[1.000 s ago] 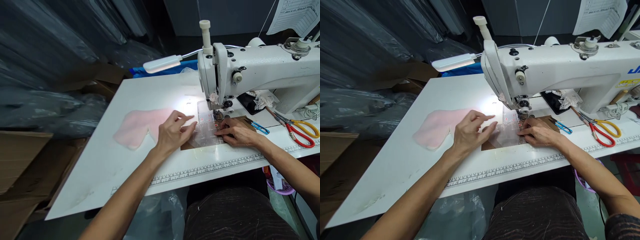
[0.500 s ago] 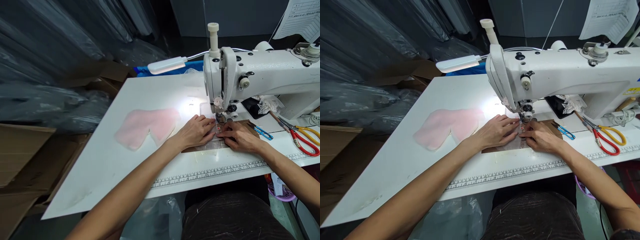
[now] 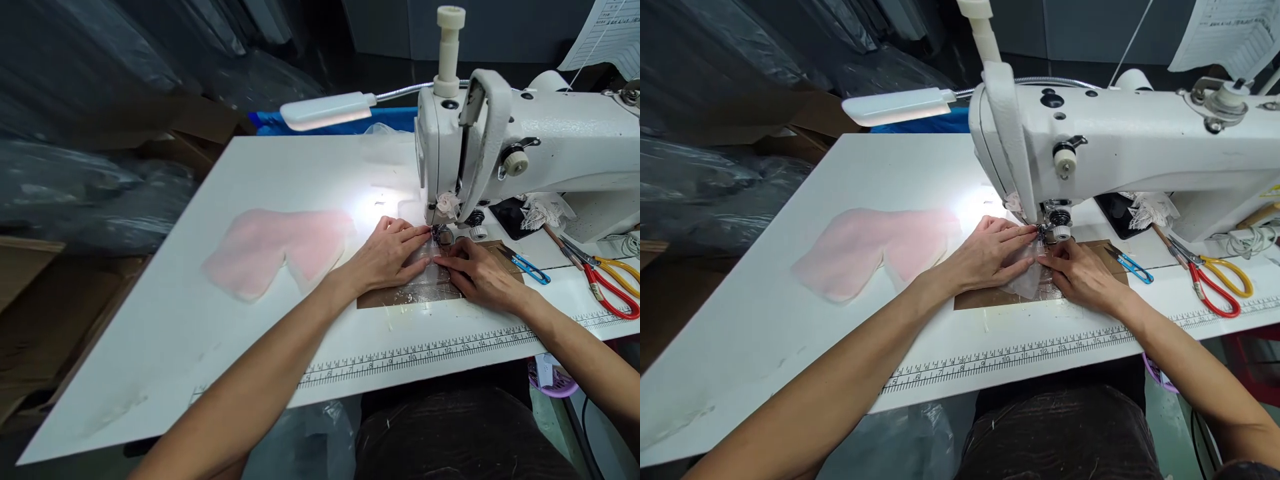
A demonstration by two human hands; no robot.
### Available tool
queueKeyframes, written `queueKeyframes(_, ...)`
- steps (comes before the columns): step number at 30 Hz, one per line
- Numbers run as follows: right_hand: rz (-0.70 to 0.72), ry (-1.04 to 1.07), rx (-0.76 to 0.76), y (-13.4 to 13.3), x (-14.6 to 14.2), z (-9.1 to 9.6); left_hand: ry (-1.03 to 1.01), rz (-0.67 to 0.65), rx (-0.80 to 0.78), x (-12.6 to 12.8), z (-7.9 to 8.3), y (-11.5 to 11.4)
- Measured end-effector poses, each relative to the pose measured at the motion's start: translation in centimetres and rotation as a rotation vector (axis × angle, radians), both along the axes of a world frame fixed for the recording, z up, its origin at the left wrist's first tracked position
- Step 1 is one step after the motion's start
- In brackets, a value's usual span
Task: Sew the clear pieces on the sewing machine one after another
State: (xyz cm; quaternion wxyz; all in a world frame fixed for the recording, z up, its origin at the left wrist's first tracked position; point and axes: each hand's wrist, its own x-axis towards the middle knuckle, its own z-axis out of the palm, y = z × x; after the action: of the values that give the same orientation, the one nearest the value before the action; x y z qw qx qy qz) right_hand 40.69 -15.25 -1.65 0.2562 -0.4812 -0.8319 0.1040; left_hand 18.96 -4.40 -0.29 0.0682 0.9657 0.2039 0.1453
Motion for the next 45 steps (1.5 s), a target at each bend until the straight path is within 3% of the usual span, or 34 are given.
queueKeyframes(26, -0.012, 0.015, 0.007, -0.23, -0.11, 0.28, -0.093, -0.011, -0.032, -0.11, -0.77, -0.09)
queueKeyframes(45, -0.008, -0.029, 0.063, 0.07, 0.48, 0.07, -0.148, -0.058, 0.272, 0.26, -0.86, -0.92)
